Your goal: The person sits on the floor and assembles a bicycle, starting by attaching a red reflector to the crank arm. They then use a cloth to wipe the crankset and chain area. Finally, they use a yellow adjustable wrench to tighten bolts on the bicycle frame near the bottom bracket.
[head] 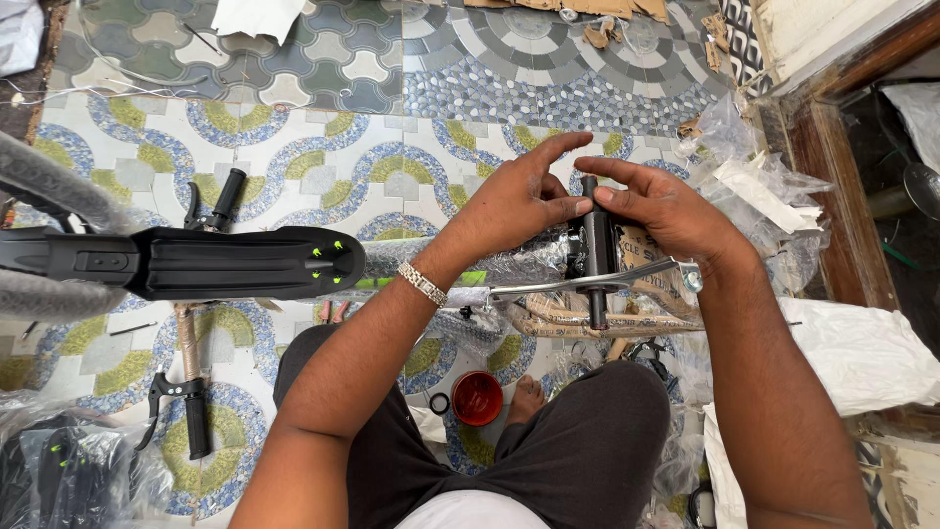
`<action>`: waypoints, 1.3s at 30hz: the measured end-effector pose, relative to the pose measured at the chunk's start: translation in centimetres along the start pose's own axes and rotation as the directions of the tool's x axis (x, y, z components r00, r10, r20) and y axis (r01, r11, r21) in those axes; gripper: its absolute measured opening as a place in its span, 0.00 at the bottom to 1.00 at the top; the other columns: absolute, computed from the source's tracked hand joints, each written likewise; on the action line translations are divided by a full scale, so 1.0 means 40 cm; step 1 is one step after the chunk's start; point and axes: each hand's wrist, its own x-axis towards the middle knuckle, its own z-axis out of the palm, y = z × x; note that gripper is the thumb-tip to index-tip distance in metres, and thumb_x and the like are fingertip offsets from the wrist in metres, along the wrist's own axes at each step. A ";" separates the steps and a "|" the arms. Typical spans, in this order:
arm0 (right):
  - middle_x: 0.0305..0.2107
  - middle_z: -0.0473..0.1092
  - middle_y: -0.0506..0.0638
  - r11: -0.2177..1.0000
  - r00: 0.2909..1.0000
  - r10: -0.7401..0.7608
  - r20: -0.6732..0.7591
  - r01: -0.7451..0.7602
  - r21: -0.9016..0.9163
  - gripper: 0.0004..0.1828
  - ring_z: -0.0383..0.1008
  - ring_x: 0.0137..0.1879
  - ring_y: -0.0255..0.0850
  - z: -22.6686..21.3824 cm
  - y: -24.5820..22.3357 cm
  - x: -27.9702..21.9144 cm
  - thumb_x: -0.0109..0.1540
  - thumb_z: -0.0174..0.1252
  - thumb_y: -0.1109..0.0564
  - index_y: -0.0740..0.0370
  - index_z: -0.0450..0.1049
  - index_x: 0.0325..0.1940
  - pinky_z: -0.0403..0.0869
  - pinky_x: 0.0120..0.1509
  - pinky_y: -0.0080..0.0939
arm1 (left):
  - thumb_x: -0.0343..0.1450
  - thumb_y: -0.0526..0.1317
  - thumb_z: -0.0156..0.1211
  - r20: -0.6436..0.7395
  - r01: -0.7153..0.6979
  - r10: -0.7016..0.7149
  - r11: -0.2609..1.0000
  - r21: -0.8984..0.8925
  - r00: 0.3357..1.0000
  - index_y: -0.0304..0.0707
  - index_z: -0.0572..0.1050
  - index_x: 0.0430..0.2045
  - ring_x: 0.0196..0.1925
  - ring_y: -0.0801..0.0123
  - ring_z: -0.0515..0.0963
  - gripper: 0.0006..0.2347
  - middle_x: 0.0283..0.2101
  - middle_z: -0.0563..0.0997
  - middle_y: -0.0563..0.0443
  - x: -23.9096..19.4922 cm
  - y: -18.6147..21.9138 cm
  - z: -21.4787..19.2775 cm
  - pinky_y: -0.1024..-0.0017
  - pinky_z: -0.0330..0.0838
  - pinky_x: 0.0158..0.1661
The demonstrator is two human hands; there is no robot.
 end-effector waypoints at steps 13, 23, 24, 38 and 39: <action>0.40 0.79 0.53 0.980 1.000 -0.017 0.022 0.012 0.199 0.29 0.80 0.42 0.34 -0.001 0.016 0.005 0.64 0.61 0.55 0.66 0.70 0.69 0.78 0.47 0.35 | 0.71 0.35 0.63 -0.150 -0.051 0.065 0.994 0.095 0.987 0.52 0.56 0.71 0.40 0.61 0.90 0.32 0.37 0.88 0.50 -0.094 0.061 0.005 0.66 0.84 0.46; 0.36 0.80 0.57 0.975 0.998 -0.028 -0.062 0.041 0.219 0.31 0.81 0.42 0.37 0.010 0.003 -0.009 0.61 0.64 0.57 0.65 0.70 0.68 0.78 0.47 0.35 | 0.70 0.33 0.64 -0.065 -0.020 0.017 0.999 -0.042 0.998 0.52 0.56 0.71 0.46 0.62 0.89 0.33 0.40 0.89 0.47 -0.080 0.057 -0.016 0.66 0.82 0.52; 0.35 0.80 0.57 0.978 0.997 -0.018 -0.070 0.032 0.206 0.31 0.81 0.42 0.37 0.011 0.002 -0.009 0.61 0.65 0.57 0.64 0.70 0.68 0.78 0.47 0.35 | 0.70 0.33 0.64 -0.063 -0.003 0.000 0.999 -0.050 0.998 0.52 0.56 0.71 0.46 0.62 0.89 0.33 0.40 0.89 0.47 -0.079 0.058 -0.015 0.66 0.82 0.52; 0.43 0.80 0.54 0.991 1.000 -0.003 0.002 0.003 0.131 0.30 0.79 0.47 0.36 0.009 -0.003 -0.012 0.64 0.59 0.54 0.62 0.69 0.70 0.77 0.51 0.37 | 0.69 0.37 0.66 -0.145 0.095 -0.100 0.995 -0.043 0.984 0.49 0.62 0.67 0.38 0.69 0.88 0.29 0.36 0.86 0.50 -0.044 0.045 -0.010 0.68 0.83 0.41; 0.44 0.79 0.54 0.989 1.000 -0.007 0.008 0.005 0.146 0.30 0.79 0.48 0.36 0.009 -0.003 -0.013 0.63 0.59 0.54 0.62 0.69 0.70 0.77 0.52 0.37 | 0.70 0.37 0.65 -0.140 0.069 -0.077 0.996 -0.062 0.987 0.47 0.62 0.67 0.39 0.69 0.88 0.29 0.39 0.85 0.51 -0.029 0.036 -0.007 0.68 0.83 0.41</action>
